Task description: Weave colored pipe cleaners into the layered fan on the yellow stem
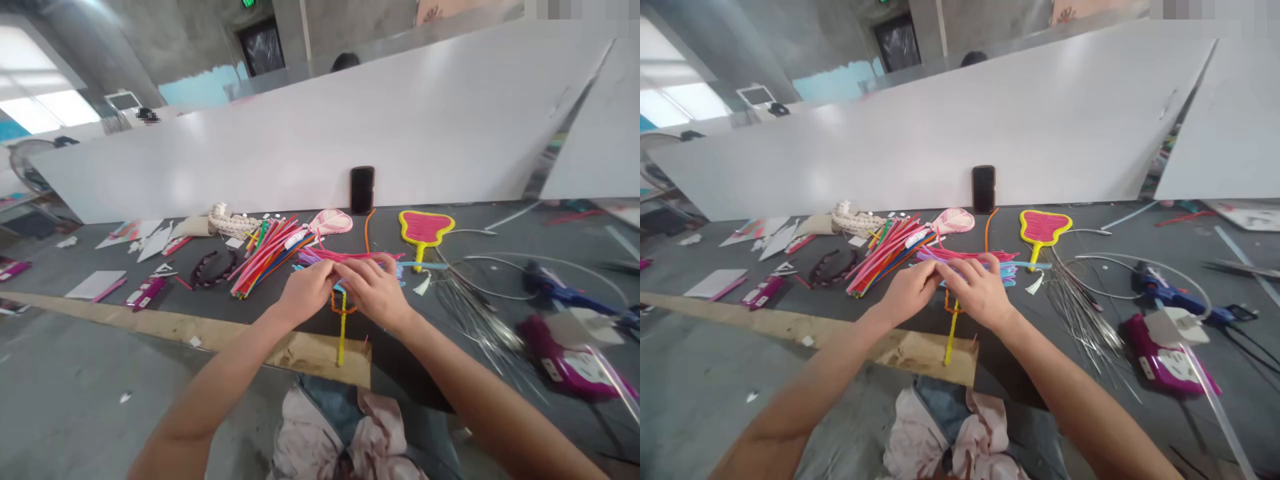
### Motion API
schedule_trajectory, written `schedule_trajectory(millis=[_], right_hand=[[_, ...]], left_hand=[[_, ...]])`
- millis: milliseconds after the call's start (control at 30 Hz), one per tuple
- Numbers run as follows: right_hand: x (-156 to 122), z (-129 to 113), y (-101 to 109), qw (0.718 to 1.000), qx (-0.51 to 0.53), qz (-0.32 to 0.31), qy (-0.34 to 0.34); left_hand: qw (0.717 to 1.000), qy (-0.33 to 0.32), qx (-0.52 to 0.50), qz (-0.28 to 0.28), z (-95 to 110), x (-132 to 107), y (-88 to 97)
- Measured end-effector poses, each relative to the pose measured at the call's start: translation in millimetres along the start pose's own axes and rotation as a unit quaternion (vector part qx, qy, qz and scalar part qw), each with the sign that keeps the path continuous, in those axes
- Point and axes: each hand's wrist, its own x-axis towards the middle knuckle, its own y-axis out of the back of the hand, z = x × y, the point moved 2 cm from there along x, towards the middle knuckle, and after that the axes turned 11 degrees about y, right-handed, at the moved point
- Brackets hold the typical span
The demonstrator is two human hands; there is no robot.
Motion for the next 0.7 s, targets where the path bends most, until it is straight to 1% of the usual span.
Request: schedule_trajectory(millis=[67, 167, 267, 333, 400, 467, 533, 600, 700], right_hand=[[-12.1, 7.2, 10.0, 1.0, 0.007, -0.016, 0.001], [-29.8, 19.7, 28.1, 0.999, -0.004, -0.034, 0.003], [-33.4, 21.3, 38.0, 0.997, -0.018, -0.07, -0.003], [-27.4, 16.4, 36.6, 0.997, -0.004, -0.083, 0.0], [-19.3, 11.9, 30.7, 0.996, 0.018, -0.088, 0.007], [-14.3, 13.0, 24.1, 0.995, 0.027, -0.095, -0.002], [-15.5, 20.7, 19.9, 0.994, 0.017, -0.107, -0.031], [-22.5, 31.2, 18.9, 0.99, 0.006, -0.126, -0.061], [-35.8, 41.9, 20.4, 0.984, 0.006, -0.158, -0.082]], left_hand=[[0.999, -0.02, -0.026, -0.006, -1.1, -7.2, -5.1], [0.999, -0.028, -0.03, 0.001, -16.6, -16.2, -10.8], [0.999, -0.017, -0.036, 0.004, -27.6, -20.2, -21.1], [0.998, -0.024, -0.05, 0.001, -25.5, -18.5, -29.1], [0.997, -0.037, -0.072, 0.003, -19.3, -14.2, -35.4], [0.996, -0.032, -0.082, 0.024, -15.5, -9.8, -39.1], [0.997, -0.018, -0.049, 0.054, -16.9, -8.3, -41.7], [0.997, -0.018, 0.022, 0.066, -21.5, -11.0, -46.0], [0.994, -0.047, 0.092, 0.038, -27.0, -19.8, -57.7]])
